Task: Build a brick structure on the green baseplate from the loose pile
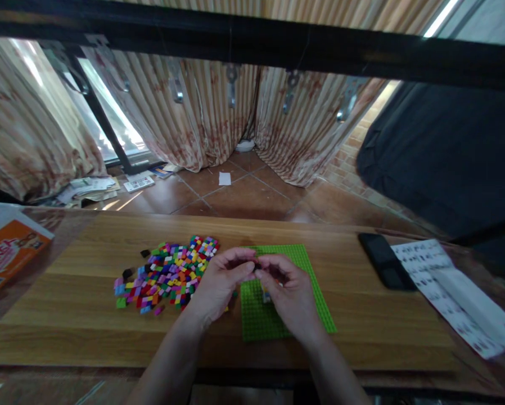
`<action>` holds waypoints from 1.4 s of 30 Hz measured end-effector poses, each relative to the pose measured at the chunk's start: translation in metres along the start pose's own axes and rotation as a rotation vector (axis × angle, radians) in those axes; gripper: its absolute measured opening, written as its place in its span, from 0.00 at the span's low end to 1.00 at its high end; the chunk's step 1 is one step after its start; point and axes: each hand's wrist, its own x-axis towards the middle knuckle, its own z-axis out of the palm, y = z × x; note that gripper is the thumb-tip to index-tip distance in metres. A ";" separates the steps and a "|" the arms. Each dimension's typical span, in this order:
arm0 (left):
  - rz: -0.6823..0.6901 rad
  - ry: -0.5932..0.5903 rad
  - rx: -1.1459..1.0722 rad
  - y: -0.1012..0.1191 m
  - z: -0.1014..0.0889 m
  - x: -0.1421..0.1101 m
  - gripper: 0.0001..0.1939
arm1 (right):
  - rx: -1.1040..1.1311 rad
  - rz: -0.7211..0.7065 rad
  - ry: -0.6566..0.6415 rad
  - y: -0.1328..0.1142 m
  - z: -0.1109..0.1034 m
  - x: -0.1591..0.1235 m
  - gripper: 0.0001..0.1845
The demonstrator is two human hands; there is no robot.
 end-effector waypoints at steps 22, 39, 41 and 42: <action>0.398 0.107 0.867 -0.028 0.004 0.010 0.10 | -0.567 0.169 0.134 0.022 -0.049 0.018 0.11; 0.424 0.052 1.079 -0.037 0.008 0.009 0.13 | -0.716 -0.065 -0.061 0.027 -0.049 0.020 0.16; 0.415 0.048 1.074 -0.036 0.009 0.009 0.13 | -0.701 -0.068 -0.078 0.028 -0.051 0.021 0.16; 0.408 0.046 1.071 -0.036 0.009 0.009 0.13 | -0.697 -0.063 -0.083 0.028 -0.052 0.021 0.16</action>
